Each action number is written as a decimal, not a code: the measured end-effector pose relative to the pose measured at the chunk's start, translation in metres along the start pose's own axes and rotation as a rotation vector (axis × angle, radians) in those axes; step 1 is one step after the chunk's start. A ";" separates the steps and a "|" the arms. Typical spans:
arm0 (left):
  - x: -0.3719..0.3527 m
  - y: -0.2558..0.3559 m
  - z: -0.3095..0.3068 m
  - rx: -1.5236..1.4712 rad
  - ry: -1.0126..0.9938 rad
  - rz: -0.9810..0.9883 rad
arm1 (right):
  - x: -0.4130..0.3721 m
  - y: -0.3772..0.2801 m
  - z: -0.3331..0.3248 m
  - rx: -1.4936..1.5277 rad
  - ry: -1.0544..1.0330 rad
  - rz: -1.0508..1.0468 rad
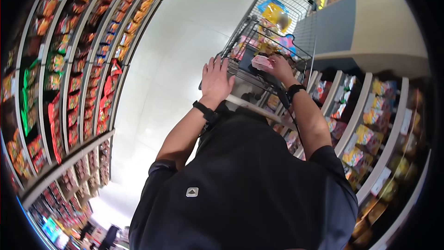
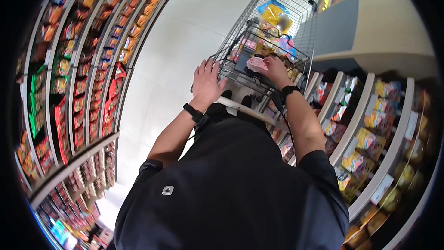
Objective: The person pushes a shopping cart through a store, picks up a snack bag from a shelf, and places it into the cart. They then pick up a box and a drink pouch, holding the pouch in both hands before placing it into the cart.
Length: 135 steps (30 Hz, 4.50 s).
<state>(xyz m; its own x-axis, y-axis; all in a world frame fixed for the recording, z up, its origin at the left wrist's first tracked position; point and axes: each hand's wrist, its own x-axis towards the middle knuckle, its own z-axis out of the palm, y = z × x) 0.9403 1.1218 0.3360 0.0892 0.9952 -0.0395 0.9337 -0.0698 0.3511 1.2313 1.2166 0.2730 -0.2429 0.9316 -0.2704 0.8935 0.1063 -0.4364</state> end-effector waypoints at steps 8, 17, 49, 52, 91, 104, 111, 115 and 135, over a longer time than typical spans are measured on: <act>0.011 0.007 0.015 0.049 0.056 -0.262 | 0.004 0.026 0.028 -0.012 0.015 -0.232; 0.020 0.012 0.003 0.133 -0.048 -0.260 | -0.100 0.056 -0.037 0.257 0.127 0.084; 0.066 0.007 0.005 0.038 -0.041 -0.035 | -0.235 0.026 0.018 0.022 0.677 0.665; 0.073 0.004 0.004 0.045 -0.054 -0.021 | -0.229 0.010 0.023 -0.005 0.727 0.797; 0.293 0.019 0.016 0.024 0.034 -0.001 | -0.022 0.066 -0.081 0.084 0.772 0.804; 0.454 0.044 0.002 0.076 0.019 -0.065 | 0.138 0.135 -0.168 0.185 0.483 0.903; 0.544 0.056 -0.001 0.106 0.009 -0.096 | 0.222 0.180 -0.204 0.310 0.383 0.909; 0.601 0.062 -0.003 0.095 0.017 -0.092 | 0.282 0.243 -0.189 0.448 0.411 0.870; 0.906 0.105 0.020 0.053 0.067 0.049 | 0.492 0.295 -0.321 0.297 0.457 1.023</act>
<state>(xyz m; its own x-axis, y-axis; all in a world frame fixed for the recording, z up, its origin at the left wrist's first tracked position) 1.1258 2.0145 0.3182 0.1140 0.9927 0.0396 0.9459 -0.1206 0.3013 1.4970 1.8180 0.2869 0.7554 0.5803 -0.3043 0.4552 -0.7988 -0.3934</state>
